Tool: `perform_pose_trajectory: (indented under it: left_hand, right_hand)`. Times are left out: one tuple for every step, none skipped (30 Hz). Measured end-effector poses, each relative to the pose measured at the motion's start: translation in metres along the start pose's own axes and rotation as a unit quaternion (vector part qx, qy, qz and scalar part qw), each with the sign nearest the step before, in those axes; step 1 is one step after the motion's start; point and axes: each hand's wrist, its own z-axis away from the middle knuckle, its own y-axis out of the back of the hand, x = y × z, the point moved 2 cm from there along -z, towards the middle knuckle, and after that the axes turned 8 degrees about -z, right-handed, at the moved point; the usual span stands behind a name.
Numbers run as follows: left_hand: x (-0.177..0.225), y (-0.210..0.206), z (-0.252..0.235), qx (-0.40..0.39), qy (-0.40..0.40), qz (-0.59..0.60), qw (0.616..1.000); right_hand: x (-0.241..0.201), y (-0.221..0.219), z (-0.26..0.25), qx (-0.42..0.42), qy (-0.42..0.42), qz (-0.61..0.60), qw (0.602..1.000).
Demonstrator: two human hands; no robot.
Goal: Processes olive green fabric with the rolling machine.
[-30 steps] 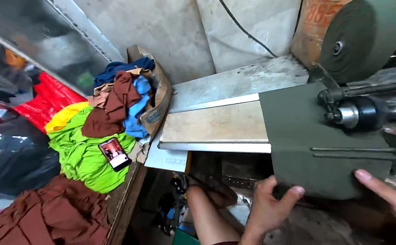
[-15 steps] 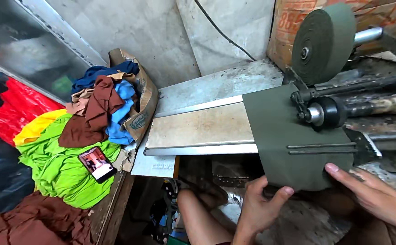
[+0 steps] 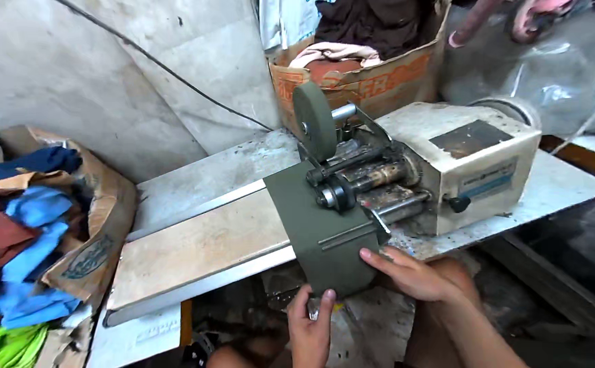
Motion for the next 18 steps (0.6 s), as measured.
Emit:
perform_pose_trajectory:
  left_hand:
    - [0.0, 0.0, -0.001, 0.001, -0.003, -0.001, 1.0]
    - [0.002, 0.0, -0.001, -0.002, -0.008, -0.004, 1.0]
    - [0.004, 0.0, 0.0, -0.011, -0.012, -0.006, 1.0]
    - [0.006, -0.001, 0.0, -0.019, -0.013, -0.006, 1.0]
    - [0.008, -0.001, -0.001, -0.02, -0.013, -0.006, 1.0]
    - [0.008, 0.001, -0.002, -0.014, -0.011, -0.007, 1.0]
    - [0.009, 0.003, -0.004, -0.008, -0.012, -0.013, 1.0]
    - [0.011, 0.004, -0.005, -0.008, -0.019, -0.017, 1.0]
    - [0.012, 0.004, -0.006, -0.016, -0.026, -0.016, 0.999]
    - [0.014, 0.003, -0.006, -0.026, -0.03, -0.013, 0.999]
    - [0.015, 0.002, -0.006, -0.032, -0.032, -0.01, 0.999]
    - [0.016, 0.002, -0.007, -0.028, -0.031, -0.009, 0.999]
    - [0.015, 0.003, -0.008, -0.022, -0.029, -0.01, 0.999]
    - [0.015, 0.004, -0.009, -0.02, -0.029, -0.013, 0.999]
    - [0.015, 0.004, -0.009, -0.023, -0.032, -0.017, 0.999]
    - [0.016, 0.002, -0.009, -0.03, -0.037, -0.019, 0.999]
    - [0.016, 0.0, -0.008, -0.033, -0.042, -0.018, 0.998]
    - [0.016, 0.0, -0.008, -0.033, -0.041, -0.017, 0.998]
  right_hand:
    - [0.0, -0.001, 0.001, 0.006, 0.007, -0.01, 1.0]
    - [0.0, -0.002, 0.001, 0.013, 0.02, -0.02, 1.0]
    - [0.002, -0.003, 0.002, 0.022, 0.034, -0.025, 0.999]
    - [0.004, -0.004, 0.002, 0.03, 0.049, -0.031, 0.998]
    - [0.006, -0.005, 0.003, 0.034, 0.061, -0.035, 0.997]
    - [0.007, -0.005, 0.003, 0.038, 0.07, -0.042, 0.996]
    - [0.008, -0.006, 0.004, 0.044, 0.071, -0.045, 0.995]
    - [0.006, -0.007, 0.004, 0.052, 0.062, -0.043, 0.996]
    - [0.001, -0.008, 0.005, 0.055, 0.045, -0.04, 0.997]
    - [-0.003, -0.009, 0.005, 0.056, 0.028, -0.035, 0.997]
    - [-0.007, -0.009, 0.005, 0.054, 0.017, -0.036, 0.998]
    - [-0.008, -0.01, 0.005, 0.053, 0.015, -0.04, 0.998]
    - [-0.008, -0.01, 0.005, 0.05, 0.02, -0.046, 0.997]
    - [-0.007, -0.01, 0.004, 0.047, 0.027, -0.052, 0.997]
    - [-0.007, -0.01, 0.003, 0.042, 0.032, -0.055, 0.997]
    - [-0.006, -0.009, 0.003, 0.039, 0.035, -0.051, 0.997]
    - [-0.005, -0.008, 0.003, 0.037, 0.039, -0.043, 0.998]
    - [-0.003, -0.007, 0.002, 0.036, 0.042, -0.039, 0.998]
